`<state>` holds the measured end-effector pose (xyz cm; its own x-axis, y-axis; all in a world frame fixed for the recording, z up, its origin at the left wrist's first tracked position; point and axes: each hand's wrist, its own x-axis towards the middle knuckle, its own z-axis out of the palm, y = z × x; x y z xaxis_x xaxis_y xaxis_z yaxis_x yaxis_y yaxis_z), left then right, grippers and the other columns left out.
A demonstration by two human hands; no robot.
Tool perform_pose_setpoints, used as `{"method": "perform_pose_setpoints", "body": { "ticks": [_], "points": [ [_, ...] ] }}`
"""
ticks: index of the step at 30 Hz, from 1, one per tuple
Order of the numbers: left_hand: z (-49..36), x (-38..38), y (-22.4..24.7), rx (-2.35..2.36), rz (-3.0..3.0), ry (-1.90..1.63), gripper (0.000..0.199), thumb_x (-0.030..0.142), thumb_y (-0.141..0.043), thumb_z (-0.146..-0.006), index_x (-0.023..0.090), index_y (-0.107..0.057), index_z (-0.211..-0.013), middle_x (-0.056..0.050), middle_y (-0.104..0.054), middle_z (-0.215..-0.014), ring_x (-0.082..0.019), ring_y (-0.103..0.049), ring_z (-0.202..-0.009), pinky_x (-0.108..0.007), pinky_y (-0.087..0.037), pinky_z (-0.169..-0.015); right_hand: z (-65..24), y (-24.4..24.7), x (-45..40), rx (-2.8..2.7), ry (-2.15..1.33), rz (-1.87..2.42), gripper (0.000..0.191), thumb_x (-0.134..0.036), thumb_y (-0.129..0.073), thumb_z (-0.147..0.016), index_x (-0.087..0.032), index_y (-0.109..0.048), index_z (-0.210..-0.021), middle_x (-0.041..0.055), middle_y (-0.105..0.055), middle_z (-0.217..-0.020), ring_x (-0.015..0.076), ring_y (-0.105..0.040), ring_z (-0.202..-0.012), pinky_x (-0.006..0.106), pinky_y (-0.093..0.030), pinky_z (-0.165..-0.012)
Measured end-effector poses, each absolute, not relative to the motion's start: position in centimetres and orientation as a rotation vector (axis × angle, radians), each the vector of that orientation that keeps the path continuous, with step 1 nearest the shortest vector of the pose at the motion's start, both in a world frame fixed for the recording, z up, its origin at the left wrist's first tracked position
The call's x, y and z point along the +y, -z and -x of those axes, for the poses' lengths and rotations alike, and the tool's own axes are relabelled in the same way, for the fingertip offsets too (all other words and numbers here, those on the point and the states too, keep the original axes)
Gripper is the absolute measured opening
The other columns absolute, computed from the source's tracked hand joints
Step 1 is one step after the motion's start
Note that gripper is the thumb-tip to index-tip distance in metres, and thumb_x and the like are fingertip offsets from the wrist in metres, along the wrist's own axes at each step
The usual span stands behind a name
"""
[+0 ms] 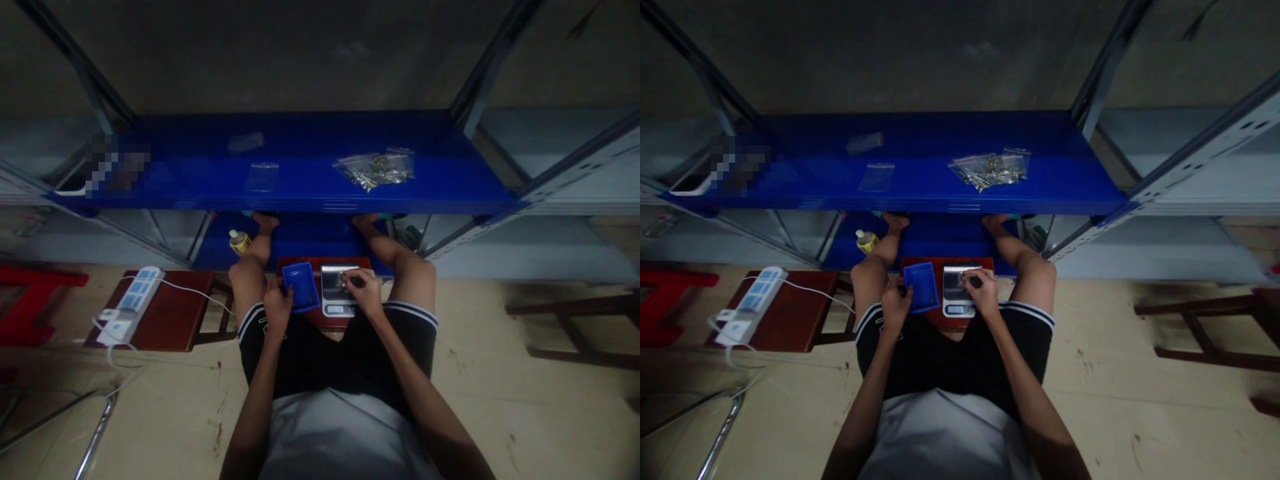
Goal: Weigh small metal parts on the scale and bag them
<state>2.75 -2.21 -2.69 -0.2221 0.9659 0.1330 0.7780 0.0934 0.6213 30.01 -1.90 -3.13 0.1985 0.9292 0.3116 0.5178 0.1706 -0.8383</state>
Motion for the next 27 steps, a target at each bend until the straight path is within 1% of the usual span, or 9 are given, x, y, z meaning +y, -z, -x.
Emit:
{"method": "perform_pose_setpoints", "body": {
  "ticks": [4,9,14,17,19,22,24,27],
  "points": [
    [-2.6,-2.2,2.8,2.050,-1.748,-0.848,0.020,0.024,-0.061,-0.090,0.017,-0.067,-0.108,-0.012,-0.071,-0.106,-0.027,-0.070,-0.096,-0.040,-0.056,-0.090,-30.0,2.6,-2.0,-1.515,-0.480,1.478,0.016,-0.035,-0.071,-0.087,-0.022,-0.077,-0.093,0.0070,-0.076,-0.094,0.0247,-0.066,-0.099,0.039,-0.050,-0.094],
    [-2.5,-2.2,2.9,2.038,-1.737,-0.842,0.021,0.022,-0.061,-0.090,0.017,-0.067,-0.109,-0.013,-0.072,-0.106,-0.027,-0.070,-0.094,-0.040,-0.057,-0.089,-30.1,1.9,-2.0,-1.594,-0.435,1.429,0.013,-0.033,-0.070,-0.090,-0.021,-0.075,-0.094,0.0072,-0.077,-0.103,0.0239,-0.068,-0.103,0.040,-0.046,-0.098],
    [-2.5,-2.2,3.1,2.020,-1.739,-0.875,0.021,0.023,-0.060,-0.092,0.017,-0.067,-0.110,-0.013,-0.073,-0.107,-0.027,-0.071,-0.095,-0.040,-0.056,-0.090,-30.3,1.3,-2.6,-1.555,-0.350,1.448,0.015,-0.034,-0.067,-0.093,-0.020,-0.073,-0.093,0.0079,-0.075,-0.101,0.0235,-0.068,-0.101,0.039,-0.047,-0.095],
    [-2.7,-2.2,3.0,2.012,-1.731,-0.871,0.022,0.023,-0.059,-0.093,0.017,-0.067,-0.113,-0.013,-0.074,-0.106,-0.027,-0.071,-0.095,-0.039,-0.056,-0.089,-28.8,0.5,-3.1,-1.599,-0.381,1.439,0.015,-0.030,-0.063,-0.097,-0.018,-0.072,-0.097,0.0076,-0.072,-0.098,0.0213,-0.067,-0.095,0.035,-0.050,-0.090],
    [-2.8,-2.2,2.9,2.005,-1.731,-0.864,0.023,0.022,-0.058,-0.093,0.017,-0.067,-0.114,-0.013,-0.074,-0.106,-0.027,-0.071,-0.095,-0.038,-0.056,-0.089,-26.7,-0.3,-3.2,-1.805,-0.498,1.369,0.015,-0.026,-0.060,-0.100,-0.018,-0.072,-0.104,0.0076,-0.071,-0.101,0.0196,-0.067,-0.096,0.031,-0.051,-0.090],
    [-2.9,-2.2,2.7,1.975,-1.739,-0.870,0.024,0.021,-0.057,-0.094,0.017,-0.068,-0.116,-0.013,-0.075,-0.106,-0.026,-0.072,-0.096,-0.037,-0.056,-0.088,-22.2,-1.6,-2.7,-2.317,-0.688,1.250,0.019,-0.018,-0.059,-0.100,-0.018,-0.072,-0.114,0.0084,-0.071,-0.114,0.0191,-0.067,-0.108,0.029,-0.051,-0.096],
    [-2.9,-2.3,2.5,1.954,-1.746,-0.869,0.025,0.020,-0.057,-0.094,0.018,-0.068,-0.116,-0.013,-0.076,-0.107,-0.026,-0.072,-0.098,-0.037,-0.056,-0.089,-19.2,-2.4,-2.0,-2.594,-0.724,1.346,0.025,-0.012,-0.057,-0.099,-0.017,-0.072,-0.118,0.0106,-0.070,-0.121,0.0205,-0.067,-0.112,0.028,-0.052,-0.097],
    [-2.9,-2.2,2.2,1.939,-1.736,-0.867,0.027,0.016,-0.058,-0.092,0.018,-0.070,-0.116,-0.013,-0.076,-0.109,-0.027,-0.072,-0.100,-0.037,-0.055,-0.091,-16.1,-3.5,-1.2,-2.711,-0.664,1.609,0.032,-0.004,-0.052,-0.097,-0.010,-0.072,-0.121,0.0197,-0.070,-0.122,0.0264,-0.069,-0.109,0.033,-0.056,-0.089]
  ]
}}
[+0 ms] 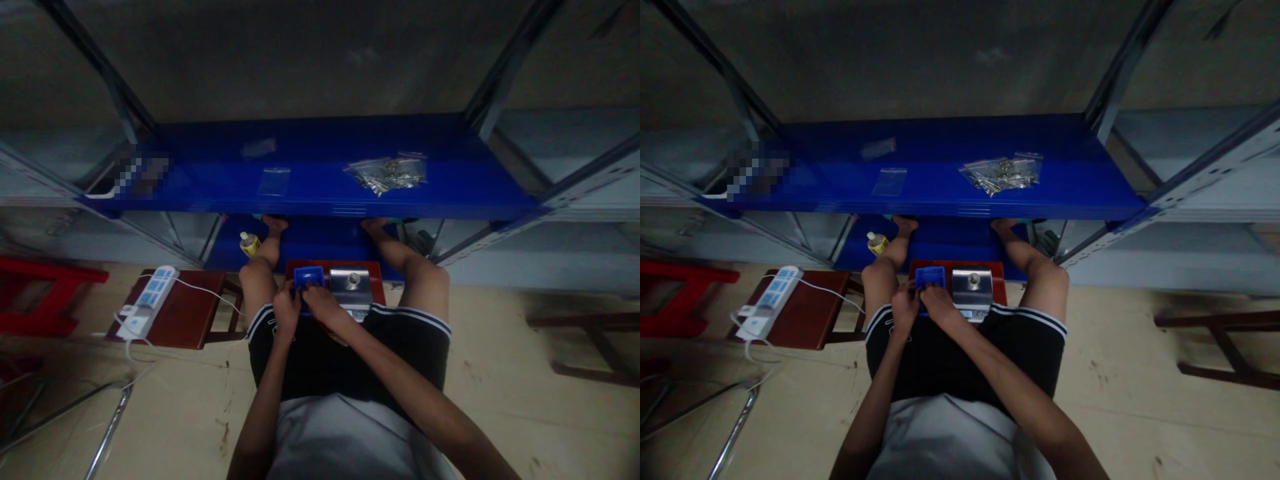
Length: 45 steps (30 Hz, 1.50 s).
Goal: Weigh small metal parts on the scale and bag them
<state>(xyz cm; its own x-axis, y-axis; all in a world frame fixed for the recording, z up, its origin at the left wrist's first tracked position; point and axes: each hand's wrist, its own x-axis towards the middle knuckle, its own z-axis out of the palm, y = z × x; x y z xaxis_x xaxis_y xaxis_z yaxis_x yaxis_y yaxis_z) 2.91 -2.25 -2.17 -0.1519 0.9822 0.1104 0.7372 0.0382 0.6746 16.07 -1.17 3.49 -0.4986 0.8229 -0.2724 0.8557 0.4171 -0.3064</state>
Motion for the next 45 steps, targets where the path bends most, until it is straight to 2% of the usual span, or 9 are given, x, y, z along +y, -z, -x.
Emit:
{"method": "perform_pose_setpoints", "body": {
  "ticks": [6,10,13,16,21,25,33,40,45],
  "points": [
    [-3.0,-2.3,1.7,1.909,-1.694,-0.935,0.026,0.018,-0.056,-0.094,0.019,-0.071,-0.114,-0.013,-0.076,-0.111,-0.026,-0.071,-0.104,-0.037,-0.054,-0.094,-13.8,-4.6,-1.8,2.497,0.498,-1.668,0.037,-0.001,-0.041,-0.099,-0.001,-0.068,-0.124,0.0309,-0.068,-0.120,0.0330,-0.070,-0.111,0.039,-0.058,-0.086],
    [-3.1,-2.5,1.6,1.881,-1.655,-0.968,0.024,0.020,-0.054,-0.096,0.018,-0.071,-0.113,-0.012,-0.076,-0.111,-0.025,-0.070,-0.102,-0.037,-0.053,-0.094,-12.7,-4.5,-2.5,2.390,0.512,-1.725,0.039,0.001,-0.043,-0.097,-0.002,-0.067,-0.128,0.0278,-0.074,-0.103,0.0324,-0.076,-0.098,0.040,-0.059,-0.081],
    [-3.1,-2.5,1.6,1.896,-1.620,-0.994,0.022,0.018,-0.052,-0.097,0.017,-0.071,-0.109,-0.012,-0.075,-0.110,-0.024,-0.070,-0.101,-0.037,-0.053,-0.095,-12.2,-4.3,-2.6,2.341,0.554,-1.759,0.040,0.000,-0.045,-0.098,-0.005,-0.065,-0.132,0.0252,-0.076,-0.100,0.0321,-0.077,-0.096,0.038,-0.060,-0.077],
    [-3.0,-2.5,1.7,1.905,-1.614,-1.023,0.020,0.019,-0.055,-0.096,0.017,-0.070,-0.107,-0.012,-0.075,-0.109,-0.024,-0.070,-0.100,-0.037,-0.054,-0.093,-12.2,-4.3,-2.7,2.322,0.598,-1.783,0.041,0.000,-0.042,-0.099,-0.007,-0.067,-0.131,0.0239,-0.077,-0.102,0.0325,-0.077,-0.097,0.039,-0.060,-0.076],
    [-3.0,-2.5,1.9,1.924,-1.592,-1.064,0.016,0.021,-0.059,-0.093,0.018,-0.068,-0.106,-0.010,-0.073,-0.104,-0.021,-0.070,-0.087,-0.033,-0.056,-0.080,-13.0,-4.0,-3.0,2.327,0.665,-1.817,0.034,-0.001,-0.043,-0.098,-0.005,-0.074,-0.111,0.0257,-0.075,-0.109,0.0312,-0.073,-0.109,0.037,-0.056,-0.086],
    [-2.8,-2.5,1.8,1.892,-1.606,-1.059,0.020,0.021,-0.058,-0.093,0.020,-0.066,-0.111,-0.006,-0.073,-0.099,-0.019,-0.069,-0.082,-0.030,-0.055,-0.076,-14.0,-3.1,-3.1,2.346,0.765,-1.846,0.031,-0.005,-0.045,-0.100,-0.006,-0.072,-0.115,0.0238,-0.073,-0.114,0.0283,-0.070,-0.111,0.035,-0.052,-0.091],
    [-3.1,-2.6,1.8,1.846,-1.609,-1.091,0.020,0.028,-0.059,-0.095,0.022,-0.063,-0.113,-0.005,-0.075,-0.106,-0.018,-0.071,-0.090,-0.028,-0.055,-0.080,-17.0,-2.1,-1.7,2.399,0.935,-1.817,0.029,-0.009,-0.045,-0.102,-0.006,-0.071,-0.115,0.0189,-0.075,-0.109,0.0228,-0.071,-0.104,0.027,-0.048,-0.087],
    [-3.3,-2.7,1.2,1.829,-1.610,-1.080,0.019,0.024,-0.058,-0.095,0.022,-0.065,-0.113,-0.004,-0.076,-0.106,-0.018,-0.071,-0.089,-0.028,-0.055,-0.081,-18.0,-2.3,-2.0,2.527,0.966,-1.605,0.028,-0.002,-0.054,-0.095,-0.008,-0.068,-0.118,0.0182,-0.069,-0.125,0.0216,-0.064,-0.115,0.027,-0.045,-0.096],
    [-3.3,-2.8,1.1,1.832,-1.624,-1.088,0.019,0.024,-0.058,-0.095,0.022,-0.066,-0.112,-0.005,-0.076,-0.105,-0.019,-0.071,-0.091,-0.029,-0.055,-0.084,-17.1,-1.4,-1.8,2.520,1.006,-1.496,0.027,0.000,-0.056,-0.091,-0.010,-0.070,-0.112,0.0169,-0.072,-0.118,0.0214,-0.067,-0.108,0.027,-0.047,-0.091]
  ]
}}
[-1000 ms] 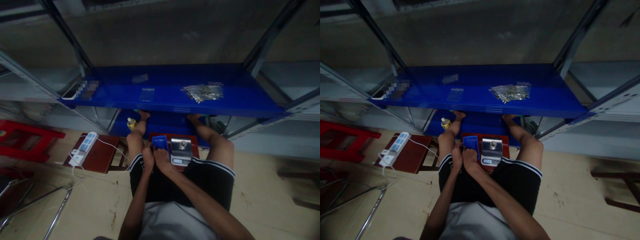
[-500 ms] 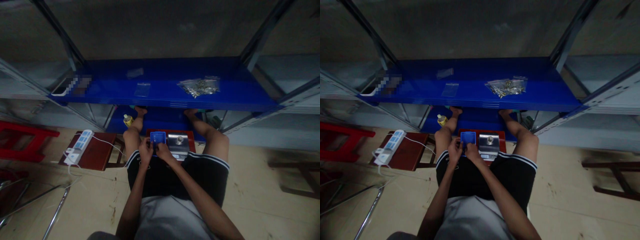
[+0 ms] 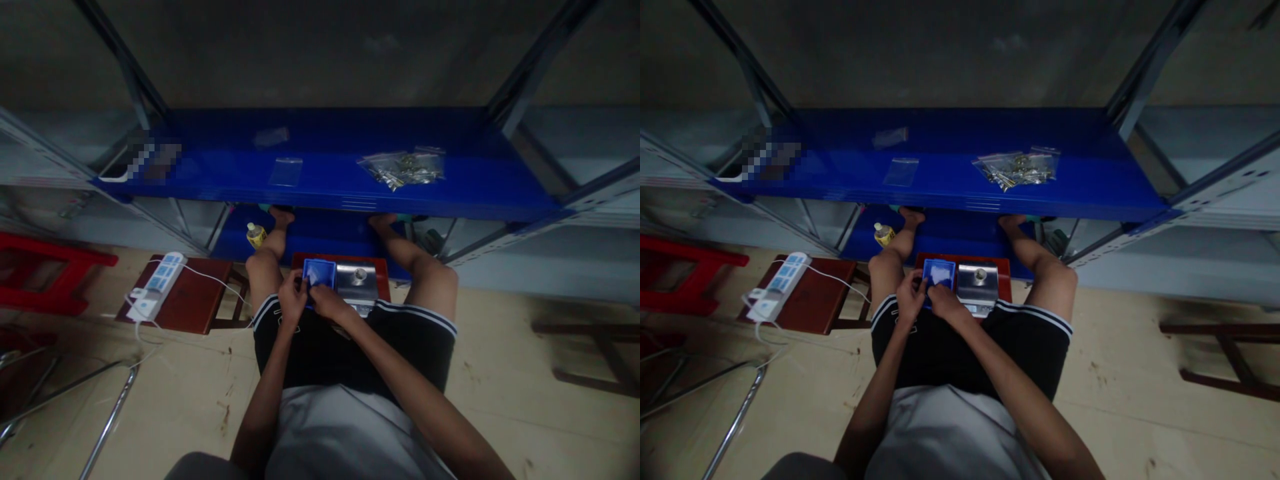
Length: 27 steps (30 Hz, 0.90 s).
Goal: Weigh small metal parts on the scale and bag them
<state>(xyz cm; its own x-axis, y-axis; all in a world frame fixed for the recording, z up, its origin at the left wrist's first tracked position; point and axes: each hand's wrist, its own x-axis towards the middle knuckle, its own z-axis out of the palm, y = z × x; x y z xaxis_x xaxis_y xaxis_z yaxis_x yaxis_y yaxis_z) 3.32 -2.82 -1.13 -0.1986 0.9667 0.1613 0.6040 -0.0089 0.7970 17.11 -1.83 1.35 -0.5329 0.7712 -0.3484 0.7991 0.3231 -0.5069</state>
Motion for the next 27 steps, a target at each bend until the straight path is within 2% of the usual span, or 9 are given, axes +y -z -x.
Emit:
{"method": "perform_pose_setpoints", "body": {
  "ticks": [6,12,20,24,27],
  "points": [
    [-3.3,-2.8,1.6,1.856,-1.676,-0.993,0.021,0.024,-0.057,-0.095,0.023,-0.067,-0.114,-0.005,-0.076,-0.108,-0.021,-0.072,-0.094,-0.032,-0.055,-0.087,-16.5,-0.8,-0.7,2.483,1.089,-1.414,0.028,-0.005,-0.068,-0.083,-0.014,-0.072,-0.109,0.0113,-0.076,-0.109,0.0199,-0.070,-0.097,0.022,-0.049,-0.081],
    [-3.3,-2.8,1.6,1.875,-1.716,-0.927,0.025,0.021,-0.057,-0.093,0.023,-0.069,-0.114,-0.007,-0.075,-0.109,-0.023,-0.071,-0.093,-0.035,-0.055,-0.088,-16.1,-0.3,0.3,2.412,1.177,-1.340,0.027,-0.004,-0.067,-0.081,-0.012,-0.074,-0.106,0.0119,-0.078,-0.106,0.0201,-0.072,-0.089,0.019,-0.048,-0.067],
    [-3.2,-2.8,1.4,1.892,-1.798,-0.869,0.023,0.022,-0.058,-0.092,0.023,-0.070,-0.111,-0.007,-0.075,-0.109,-0.025,-0.071,-0.100,-0.036,-0.055,-0.093,-16.1,0.2,0.1,2.451,1.270,-1.389,0.036,-0.007,-0.072,-0.078,-0.014,-0.072,-0.113,0.0078,-0.078,-0.103,0.0182,-0.071,-0.088,0.018,-0.048,-0.069],
    [-2.9,-2.7,1.3,1.861,-1.808,-0.897,0.021,0.021,-0.060,-0.091,0.024,-0.070,-0.109,-0.006,-0.076,-0.107,-0.024,-0.072,-0.099,-0.035,-0.055,-0.092,-16.4,-0.2,-0.1,2.508,1.292,-1.371,0.029,-0.010,-0.071,-0.081,-0.014,-0.074,-0.110,0.0080,-0.078,-0.102,0.0182,-0.070,-0.085,0.019,-0.049,-0.070],
    [-2.7,-2.6,1.4,1.845,-1.780,-0.931,0.021,0.024,-0.061,-0.092,0.023,-0.071,-0.110,-0.006,-0.077,-0.104,-0.022,-0.072,-0.096,-0.034,-0.056,-0.090,-16.8,-0.6,-0.6,2.559,1.273,-1.424,0.023,-0.009,-0.069,-0.084,-0.011,-0.074,-0.106,0.0115,-0.077,-0.103,0.0199,-0.070,-0.090,0.021,-0.049,-0.075]
  ]
}}
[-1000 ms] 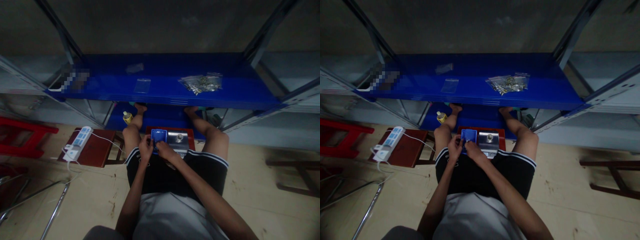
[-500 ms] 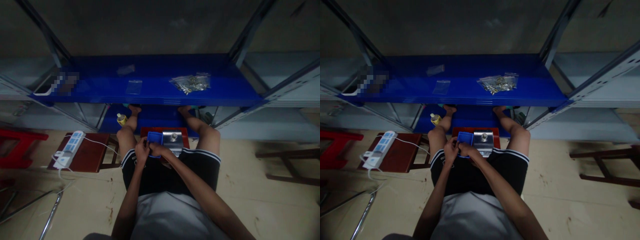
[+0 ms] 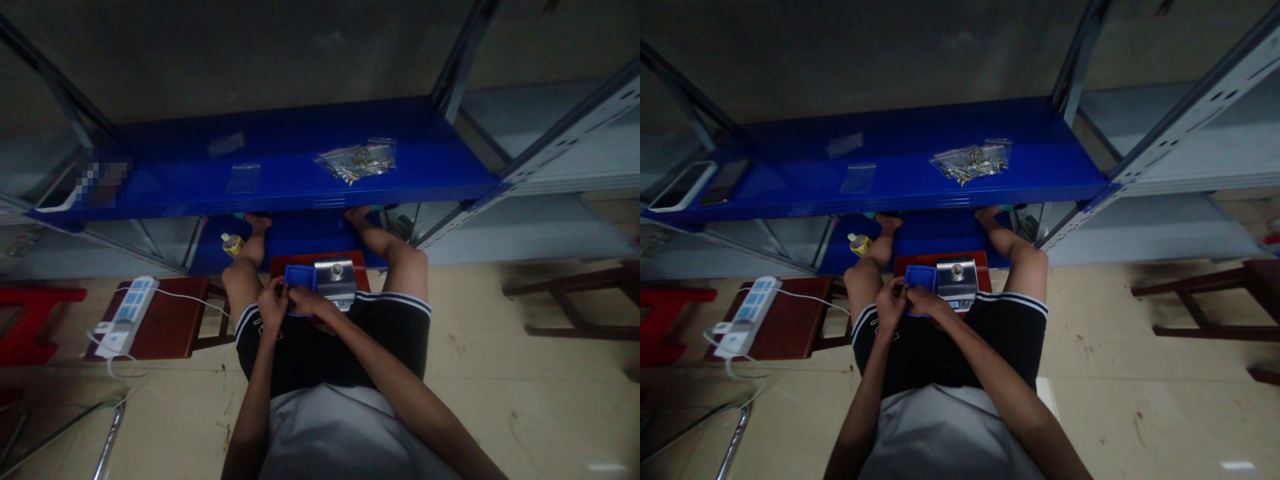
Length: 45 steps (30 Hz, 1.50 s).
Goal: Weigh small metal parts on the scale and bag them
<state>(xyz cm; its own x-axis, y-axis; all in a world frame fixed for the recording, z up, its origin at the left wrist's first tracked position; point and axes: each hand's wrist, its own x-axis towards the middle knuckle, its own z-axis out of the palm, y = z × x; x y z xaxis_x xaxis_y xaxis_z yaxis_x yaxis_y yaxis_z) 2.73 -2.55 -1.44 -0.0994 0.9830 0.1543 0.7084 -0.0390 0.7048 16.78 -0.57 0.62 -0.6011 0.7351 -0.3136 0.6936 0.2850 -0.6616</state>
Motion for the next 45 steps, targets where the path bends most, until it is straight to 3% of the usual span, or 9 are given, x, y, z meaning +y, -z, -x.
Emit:
{"method": "perform_pose_setpoints", "body": {
  "ticks": [3,8,13,19,31,38,42,45],
  "points": [
    [-2.6,-2.4,1.8,1.872,-1.728,-0.975,0.023,0.026,-0.061,-0.092,0.022,-0.070,-0.113,-0.006,-0.076,-0.103,-0.021,-0.072,-0.093,-0.033,-0.056,-0.087,-17.6,-1.0,-1.3,-2.406,-1.144,1.431,0.017,-0.009,-0.063,-0.089,-0.010,-0.073,-0.102,0.0130,-0.077,-0.102,0.0214,-0.071,-0.094,0.024,-0.049,-0.080],
    [-2.6,-2.3,2.2,1.895,-1.684,-1.000,0.022,0.027,-0.062,-0.093,0.020,-0.070,-0.112,-0.007,-0.075,-0.104,-0.021,-0.072,-0.091,-0.031,-0.056,-0.086,-20.5,-1.4,-2.3,-2.003,-1.091,1.366,0.017,-0.010,-0.062,-0.089,-0.016,-0.075,-0.100,0.0058,-0.078,-0.098,0.0162,-0.072,-0.088,0.024,-0.051,-0.083],
    [-2.9,-2.4,2.0,1.892,-1.667,-0.984,0.022,0.029,-0.061,-0.094,0.021,-0.071,-0.113,-0.007,-0.075,-0.103,-0.020,-0.071,-0.088,-0.030,-0.055,-0.082,-25.8,-1.5,-2.1,-1.383,-0.695,1.440,0.020,-0.031,-0.065,-0.094,-0.017,-0.077,-0.103,0.0088,-0.078,-0.101,0.0200,-0.071,-0.091,0.031,-0.055,-0.085],
    [-3.1,-2.5,1.9,1.889,-1.679,-0.951,0.022,0.029,-0.060,-0.096,0.022,-0.070,-0.114,-0.006,-0.076,-0.104,-0.020,-0.071,-0.086,-0.030,-0.054,-0.080,-30.0,0.1,-1.2,-1.409,-0.384,1.499,0.028,-0.045,-0.067,-0.094,-0.022,-0.080,-0.094,0.0083,-0.079,-0.097,0.0257,-0.065,-0.102,0.041,-0.049,-0.096],
    [-3.1,-2.5,1.9,1.915,-1.679,-0.928,0.022,0.028,-0.061,-0.095,0.021,-0.070,-0.114,-0.007,-0.076,-0.102,-0.021,-0.071,-0.087,-0.030,-0.053,-0.081,-29.8,2.4,-2.0,-1.546,-0.322,1.470,0.023,-0.039,-0.063,-0.097,-0.024,-0.080,-0.100,0.0074,-0.077,-0.114,0.0250,-0.065,-0.109,0.044,-0.042,-0.102],
    [-3.2,-2.6,1.7,1.893,-1.695,-0.978,0.022,0.029,-0.059,-0.096,0.021,-0.071,-0.113,-0.006,-0.075,-0.101,-0.020,-0.070,-0.086,-0.030,-0.053,-0.081,-29.2,0.4,-3.0,-1.486,-0.296,1.518,0.025,-0.031,-0.055,-0.100,-0.020,-0.077,-0.102,0.0095,-0.075,-0.108,0.0256,-0.065,-0.107,0.043,-0.046,-0.099],
    [-3.3,-2.5,1.7,1.873,-1.654,-1.017,0.022,0.029,-0.059,-0.095,0.021,-0.070,-0.113,-0.006,-0.075,-0.100,-0.018,-0.069,-0.080,-0.029,-0.053,-0.077,-24.6,-1.4,-3.8,-1.826,-0.589,1.415,0.025,-0.024,-0.052,-0.102,-0.020,-0.074,-0.114,0.0092,-0.073,-0.111,0.0211,-0.068,-0.102,0.032,-0.051,-0.093],
    [-3.3,-2.5,1.7,1.870,-1.649,-1.030,0.020,0.027,-0.059,-0.095,0.021,-0.069,-0.112,-0.006,-0.075,-0.100,-0.020,-0.070,-0.086,-0.030,-0.054,-0.079,-20.2,-1.6,-3.9,-2.250,-0.861,1.480,0.028,-0.014,-0.055,-0.098,-0.015,-0.071,-0.121,0.0131,-0.071,-0.121,0.0219,-0.068,-0.109,0.030,-0.050,-0.096]
  ]
}}
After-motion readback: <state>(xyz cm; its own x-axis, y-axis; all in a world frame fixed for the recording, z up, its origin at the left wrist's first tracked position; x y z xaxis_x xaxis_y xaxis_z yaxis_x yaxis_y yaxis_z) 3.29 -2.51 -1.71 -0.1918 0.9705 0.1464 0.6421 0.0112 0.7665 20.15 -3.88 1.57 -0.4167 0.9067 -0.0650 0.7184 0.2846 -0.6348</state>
